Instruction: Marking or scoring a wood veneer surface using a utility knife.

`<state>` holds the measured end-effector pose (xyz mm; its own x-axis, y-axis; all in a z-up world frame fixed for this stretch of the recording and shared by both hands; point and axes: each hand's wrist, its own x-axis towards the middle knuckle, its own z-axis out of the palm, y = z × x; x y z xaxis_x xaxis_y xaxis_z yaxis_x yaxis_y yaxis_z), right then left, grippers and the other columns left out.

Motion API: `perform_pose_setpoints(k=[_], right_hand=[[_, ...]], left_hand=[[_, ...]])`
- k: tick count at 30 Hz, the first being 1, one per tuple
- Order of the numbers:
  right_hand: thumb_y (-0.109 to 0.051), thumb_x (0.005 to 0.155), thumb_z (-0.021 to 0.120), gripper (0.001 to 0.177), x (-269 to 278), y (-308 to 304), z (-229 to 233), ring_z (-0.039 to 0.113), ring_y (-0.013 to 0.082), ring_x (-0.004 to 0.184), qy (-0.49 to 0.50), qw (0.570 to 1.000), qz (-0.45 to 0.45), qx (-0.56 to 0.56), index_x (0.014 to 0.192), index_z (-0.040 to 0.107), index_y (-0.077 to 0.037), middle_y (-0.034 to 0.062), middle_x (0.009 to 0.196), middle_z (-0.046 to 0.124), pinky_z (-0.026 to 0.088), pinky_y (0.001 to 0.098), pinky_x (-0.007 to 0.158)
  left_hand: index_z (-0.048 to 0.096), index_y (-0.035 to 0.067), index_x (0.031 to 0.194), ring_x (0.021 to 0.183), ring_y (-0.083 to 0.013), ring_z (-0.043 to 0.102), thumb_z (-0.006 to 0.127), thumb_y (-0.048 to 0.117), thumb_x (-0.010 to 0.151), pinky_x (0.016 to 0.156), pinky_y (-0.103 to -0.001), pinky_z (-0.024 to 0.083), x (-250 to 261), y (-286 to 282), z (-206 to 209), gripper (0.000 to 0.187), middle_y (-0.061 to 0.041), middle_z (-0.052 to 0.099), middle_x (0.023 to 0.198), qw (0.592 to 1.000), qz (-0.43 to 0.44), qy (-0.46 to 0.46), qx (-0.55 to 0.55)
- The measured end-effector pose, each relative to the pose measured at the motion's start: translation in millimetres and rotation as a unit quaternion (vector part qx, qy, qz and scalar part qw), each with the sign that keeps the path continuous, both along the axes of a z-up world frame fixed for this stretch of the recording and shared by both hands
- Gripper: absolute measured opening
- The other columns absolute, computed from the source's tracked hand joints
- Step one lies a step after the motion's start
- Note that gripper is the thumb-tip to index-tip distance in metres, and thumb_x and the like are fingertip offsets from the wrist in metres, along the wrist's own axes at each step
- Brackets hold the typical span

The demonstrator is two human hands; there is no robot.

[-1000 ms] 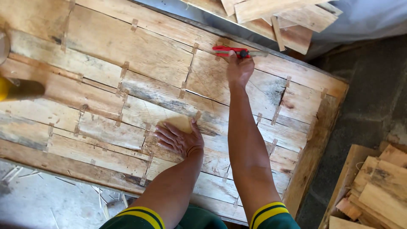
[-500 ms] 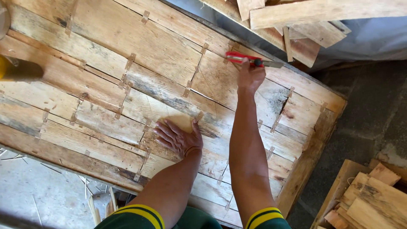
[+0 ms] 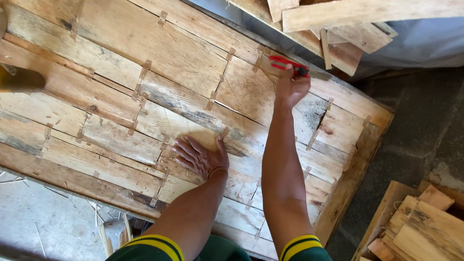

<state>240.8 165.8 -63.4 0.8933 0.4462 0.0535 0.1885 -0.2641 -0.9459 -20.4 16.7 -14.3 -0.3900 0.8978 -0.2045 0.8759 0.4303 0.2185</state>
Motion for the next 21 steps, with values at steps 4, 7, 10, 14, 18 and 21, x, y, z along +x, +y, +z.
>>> perform_pose_setpoints(k=[4,7,10,14,18,21], right_hand=[[-0.014,0.092,0.079,0.020,5,14,-10,0.059,0.0137,0.069,0.034,0.996,-0.027,0.074,0.090,0.069,0.003,0.0055,0.080,0.070,0.049,0.0320,0.061],[-0.015,0.089,0.081,0.022,4,37,-25,0.061,0.0129,0.066,0.037,0.994,-0.063,0.080,0.086,0.068,0.003,0.0050,0.079,0.073,0.049,0.0306,0.059],[-0.012,0.091,0.081,0.020,3,46,-40,0.062,0.0142,0.067,0.070,0.992,-0.002,0.107,0.085,0.071,0.005,0.0074,0.080,0.073,0.049,0.0319,0.061],[-0.012,0.088,0.079,0.018,-4,47,-27,0.066,0.0142,0.069,0.069,0.991,-0.018,0.113,0.089,0.070,0.004,0.0073,0.082,0.075,0.052,0.0307,0.062],[-0.013,0.089,0.081,0.022,-7,42,-21,0.069,0.0140,0.075,0.046,0.989,0.032,0.140,0.095,0.068,0.003,0.0078,0.088,0.076,0.055,0.0295,0.067],[-0.015,0.091,0.078,0.020,-5,35,-9,0.067,0.0174,0.067,0.026,0.996,-0.025,0.084,0.088,0.074,0.005,0.0110,0.082,0.077,0.052,0.0330,0.060]], left_hand=[[0.017,-0.001,0.162,0.158,-0.0430,-0.003,0.041,0.079,0.092,0.126,-0.060,0.000,2,2,-3,0.109,-0.024,0.003,0.171,1.000,0.002,-0.001,0.006],[0.017,-0.001,0.163,0.158,-0.0428,-0.002,0.041,0.080,0.091,0.126,-0.060,0.000,1,3,-5,0.111,-0.024,0.004,0.171,1.000,0.007,0.001,0.015],[0.017,0.000,0.163,0.158,-0.0427,-0.002,0.040,0.081,0.090,0.126,-0.060,0.000,0,1,-6,0.111,-0.023,0.004,0.171,1.000,0.004,0.008,0.017],[0.017,0.000,0.163,0.158,-0.0428,-0.002,0.040,0.082,0.090,0.126,-0.060,0.000,1,4,-8,0.112,-0.024,0.004,0.171,1.000,0.001,0.009,0.023],[0.016,0.000,0.163,0.159,-0.0422,-0.002,0.039,0.083,0.090,0.126,-0.060,0.000,1,0,-8,0.113,-0.024,0.003,0.172,1.000,0.007,0.005,0.015],[0.014,0.001,0.164,0.159,-0.0414,-0.004,0.036,0.084,0.090,0.126,-0.059,-0.001,0,5,-3,0.113,-0.023,0.001,0.172,1.000,0.007,-0.002,0.001]])
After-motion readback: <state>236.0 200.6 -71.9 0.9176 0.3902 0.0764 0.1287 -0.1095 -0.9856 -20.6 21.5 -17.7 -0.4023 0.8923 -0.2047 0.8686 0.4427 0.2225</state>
